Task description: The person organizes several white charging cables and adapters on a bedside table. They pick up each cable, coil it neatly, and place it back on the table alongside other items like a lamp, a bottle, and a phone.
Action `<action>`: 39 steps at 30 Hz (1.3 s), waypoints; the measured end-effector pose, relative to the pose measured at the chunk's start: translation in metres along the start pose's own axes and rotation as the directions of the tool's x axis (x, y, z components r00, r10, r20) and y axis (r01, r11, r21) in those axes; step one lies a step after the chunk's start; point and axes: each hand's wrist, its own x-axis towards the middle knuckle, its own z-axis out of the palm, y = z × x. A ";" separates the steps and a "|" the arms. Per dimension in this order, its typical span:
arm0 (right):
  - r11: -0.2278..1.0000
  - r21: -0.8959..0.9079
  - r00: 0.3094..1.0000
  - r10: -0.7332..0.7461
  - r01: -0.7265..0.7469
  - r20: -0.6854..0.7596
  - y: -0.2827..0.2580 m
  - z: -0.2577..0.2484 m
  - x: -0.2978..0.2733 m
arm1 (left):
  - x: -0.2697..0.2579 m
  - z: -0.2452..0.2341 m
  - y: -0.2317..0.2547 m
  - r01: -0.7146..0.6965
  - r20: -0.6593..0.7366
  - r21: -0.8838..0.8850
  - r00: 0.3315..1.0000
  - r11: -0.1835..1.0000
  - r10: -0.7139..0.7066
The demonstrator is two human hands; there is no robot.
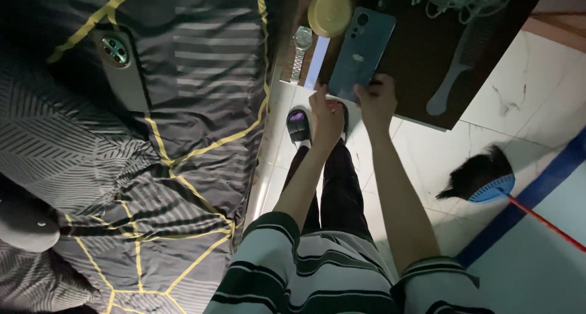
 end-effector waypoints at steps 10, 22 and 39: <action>0.820 -0.551 0.954 -0.270 0.157 -0.131 -0.004 0.006 0.002 | 0.003 0.024 -0.024 0.016 -0.147 -0.143 0.988 0.990 -0.037; 0.704 -0.678 0.930 -0.358 0.210 -0.084 -0.031 0.010 -0.009 | 0.001 -0.045 -0.071 0.252 -0.007 -0.474 0.957 0.844 -0.290; 0.891 -0.342 0.677 0.055 0.298 0.734 -0.074 0.435 -0.068 | 0.102 -0.497 -0.181 0.235 -0.606 0.175 0.791 0.956 -0.084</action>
